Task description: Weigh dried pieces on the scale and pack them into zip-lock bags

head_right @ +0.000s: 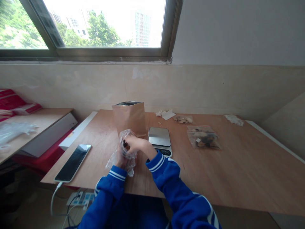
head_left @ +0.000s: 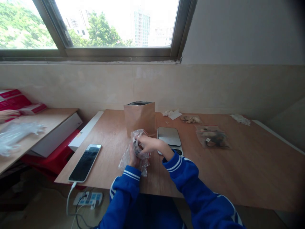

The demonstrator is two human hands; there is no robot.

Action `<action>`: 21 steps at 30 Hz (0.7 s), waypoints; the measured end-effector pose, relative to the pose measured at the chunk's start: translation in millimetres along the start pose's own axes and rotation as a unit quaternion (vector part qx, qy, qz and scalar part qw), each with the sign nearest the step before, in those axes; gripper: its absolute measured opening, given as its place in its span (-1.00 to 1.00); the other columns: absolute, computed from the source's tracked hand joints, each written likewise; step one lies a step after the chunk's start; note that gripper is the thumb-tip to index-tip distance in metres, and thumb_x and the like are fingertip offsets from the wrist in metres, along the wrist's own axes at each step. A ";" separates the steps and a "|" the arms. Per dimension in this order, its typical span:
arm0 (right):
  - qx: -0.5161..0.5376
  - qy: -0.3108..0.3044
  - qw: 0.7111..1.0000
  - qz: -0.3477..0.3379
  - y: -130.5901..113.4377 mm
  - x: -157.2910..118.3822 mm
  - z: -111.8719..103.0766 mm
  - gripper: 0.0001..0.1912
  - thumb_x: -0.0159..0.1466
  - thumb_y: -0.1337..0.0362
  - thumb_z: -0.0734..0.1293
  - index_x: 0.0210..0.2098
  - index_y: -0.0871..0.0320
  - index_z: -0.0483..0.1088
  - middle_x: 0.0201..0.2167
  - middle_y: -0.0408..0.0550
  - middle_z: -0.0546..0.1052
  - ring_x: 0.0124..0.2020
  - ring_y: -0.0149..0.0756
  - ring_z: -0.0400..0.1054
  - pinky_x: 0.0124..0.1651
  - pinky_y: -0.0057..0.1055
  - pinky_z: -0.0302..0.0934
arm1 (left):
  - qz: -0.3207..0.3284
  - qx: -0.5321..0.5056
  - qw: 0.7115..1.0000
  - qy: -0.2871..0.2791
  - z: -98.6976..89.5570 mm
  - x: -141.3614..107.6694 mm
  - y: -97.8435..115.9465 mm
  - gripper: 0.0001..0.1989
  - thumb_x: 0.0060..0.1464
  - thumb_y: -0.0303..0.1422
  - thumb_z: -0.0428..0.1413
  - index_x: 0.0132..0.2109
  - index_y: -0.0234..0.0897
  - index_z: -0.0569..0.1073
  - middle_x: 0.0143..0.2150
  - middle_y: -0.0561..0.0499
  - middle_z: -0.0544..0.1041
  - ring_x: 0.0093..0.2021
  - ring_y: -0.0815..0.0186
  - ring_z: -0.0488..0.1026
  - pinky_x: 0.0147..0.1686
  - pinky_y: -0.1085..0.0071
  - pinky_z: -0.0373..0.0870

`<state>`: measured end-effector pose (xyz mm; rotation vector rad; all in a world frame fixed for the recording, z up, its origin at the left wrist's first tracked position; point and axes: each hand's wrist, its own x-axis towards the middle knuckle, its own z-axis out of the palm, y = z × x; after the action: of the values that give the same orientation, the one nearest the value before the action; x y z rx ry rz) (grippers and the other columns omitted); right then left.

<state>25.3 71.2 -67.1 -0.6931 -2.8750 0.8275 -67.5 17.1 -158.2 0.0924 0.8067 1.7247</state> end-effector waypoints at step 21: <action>0.076 0.006 0.997 0.010 8.1 -8.8 -0.6 -0.80 0.14 0.43 0.32 -0.20 0.21 0.37 -0.28 -0.09 0.49 -0.36 -0.37 0.28 -0.32 -0.48 0.18 | 0.015 0.009 1.000 -0.002 -4.0 4.5 -0.8 -0.75 0.22 -0.28 0.02 -0.27 -0.31 0.53 -0.35 -0.09 0.58 -0.31 0.26 0.53 -0.25 0.41 0.48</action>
<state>36.5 73.7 -70.4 -0.7075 -2.7633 1.0275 -70.1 19.3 -163.3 0.1202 0.8230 1.7445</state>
